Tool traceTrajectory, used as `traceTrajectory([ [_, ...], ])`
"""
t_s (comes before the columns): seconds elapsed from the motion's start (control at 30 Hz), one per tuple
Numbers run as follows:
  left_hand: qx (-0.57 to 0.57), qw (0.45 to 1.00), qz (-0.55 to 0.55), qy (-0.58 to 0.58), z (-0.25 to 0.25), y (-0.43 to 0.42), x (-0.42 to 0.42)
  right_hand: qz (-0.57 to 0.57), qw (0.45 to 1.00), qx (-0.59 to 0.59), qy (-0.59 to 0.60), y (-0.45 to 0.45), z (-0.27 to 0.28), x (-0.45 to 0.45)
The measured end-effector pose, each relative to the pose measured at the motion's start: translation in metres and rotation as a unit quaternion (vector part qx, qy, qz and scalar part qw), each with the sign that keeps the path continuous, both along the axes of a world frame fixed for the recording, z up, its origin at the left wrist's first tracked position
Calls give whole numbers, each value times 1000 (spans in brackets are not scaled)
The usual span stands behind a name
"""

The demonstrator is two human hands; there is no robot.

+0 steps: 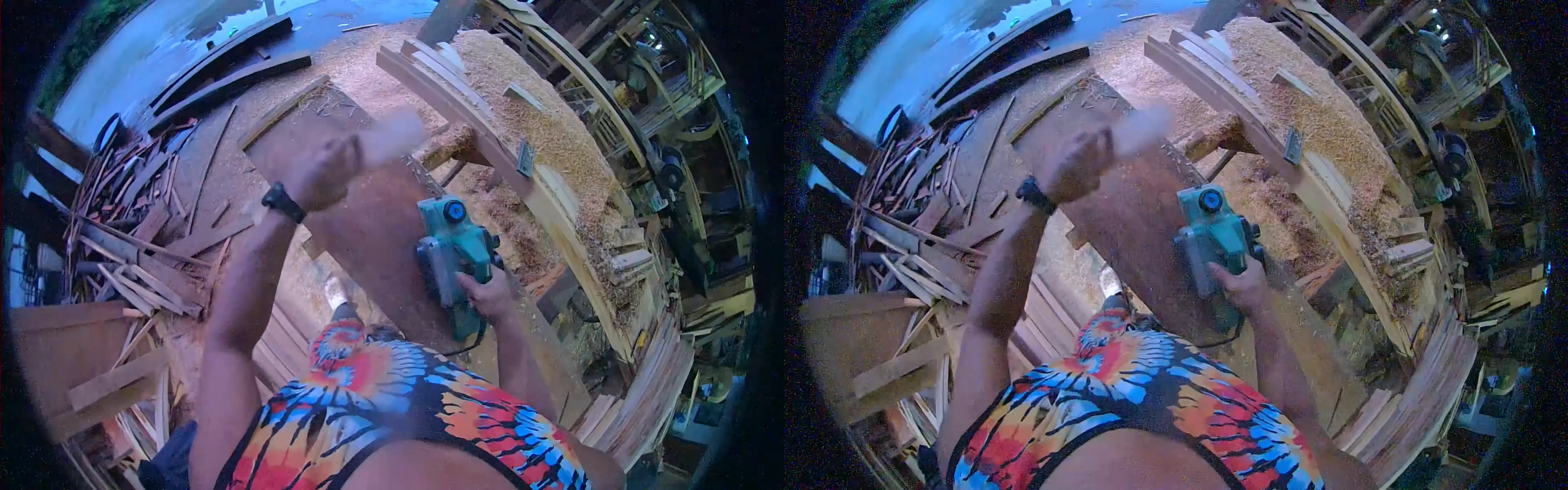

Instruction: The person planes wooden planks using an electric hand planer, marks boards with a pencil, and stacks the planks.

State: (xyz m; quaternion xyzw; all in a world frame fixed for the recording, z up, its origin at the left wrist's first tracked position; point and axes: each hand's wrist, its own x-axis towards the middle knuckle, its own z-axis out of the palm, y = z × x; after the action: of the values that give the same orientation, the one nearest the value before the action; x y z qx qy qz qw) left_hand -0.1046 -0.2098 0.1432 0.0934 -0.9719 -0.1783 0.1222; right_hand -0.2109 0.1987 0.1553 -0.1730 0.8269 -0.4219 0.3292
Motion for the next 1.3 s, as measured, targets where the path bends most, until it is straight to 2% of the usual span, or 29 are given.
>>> traceTrajectory([
  [0.03,-79,995,-57,5,-5,10,3,2,1000,-9,1,2,-6,-1],
  [0.13,-157,981,-113,-1,-39,32,23,7,999,-33,-1,3,-13,-3],
  [0.23,-176,968,-178,1,-85,18,40,14,998,-54,-5,0,-5,-2],
  [0.33,-263,963,-40,50,-105,29,57,19,996,-88,30,1,-13,1],
  [0.4,-127,983,132,1,-102,46,67,14,995,-92,26,1,-14,2],
  [0.47,25,962,271,-22,-105,75,72,4,997,-73,-20,0,-9,1],
  [0.53,185,910,370,-19,-124,118,67,15,996,-83,-12,0,-11,-2],
  [0.6,5,928,371,-34,-139,185,60,18,996,-89,-13,0,-12,-1],
  [0.7,24,912,356,-202,-65,231,48,9,996,-88,-33,-3,-3,2],
  [0.77,30,914,374,-153,-97,221,55,2,995,-76,-58,-4,3,2],
  [0.87,29,935,350,-55,-135,199,75,38,993,-106,23,4,-26,-8],
  [0.9,26,943,333,-19,-135,196,79,46,992,-113,37,2,-26,-8],
  [1.0,-2,938,347,-17,-131,200,87,34,994,-108,6,1,-20,-4],
  [1.07,190,914,337,124,-107,202,88,14,994,-99,-34,1,-20,-5],
  [1.13,264,880,327,221,-72,204,89,16,995,-94,-41,1,-16,-4],
  [1.2,222,872,337,276,-27,194,87,19,994,-94,-51,-1,-10,-2],
  [1.27,278,838,339,325,26,186,81,16,993,-100,-63,-3,-2,1],
  [1.3,287,816,353,357,37,180,80,28,993,-105,-45,-2,-9,-2],
])
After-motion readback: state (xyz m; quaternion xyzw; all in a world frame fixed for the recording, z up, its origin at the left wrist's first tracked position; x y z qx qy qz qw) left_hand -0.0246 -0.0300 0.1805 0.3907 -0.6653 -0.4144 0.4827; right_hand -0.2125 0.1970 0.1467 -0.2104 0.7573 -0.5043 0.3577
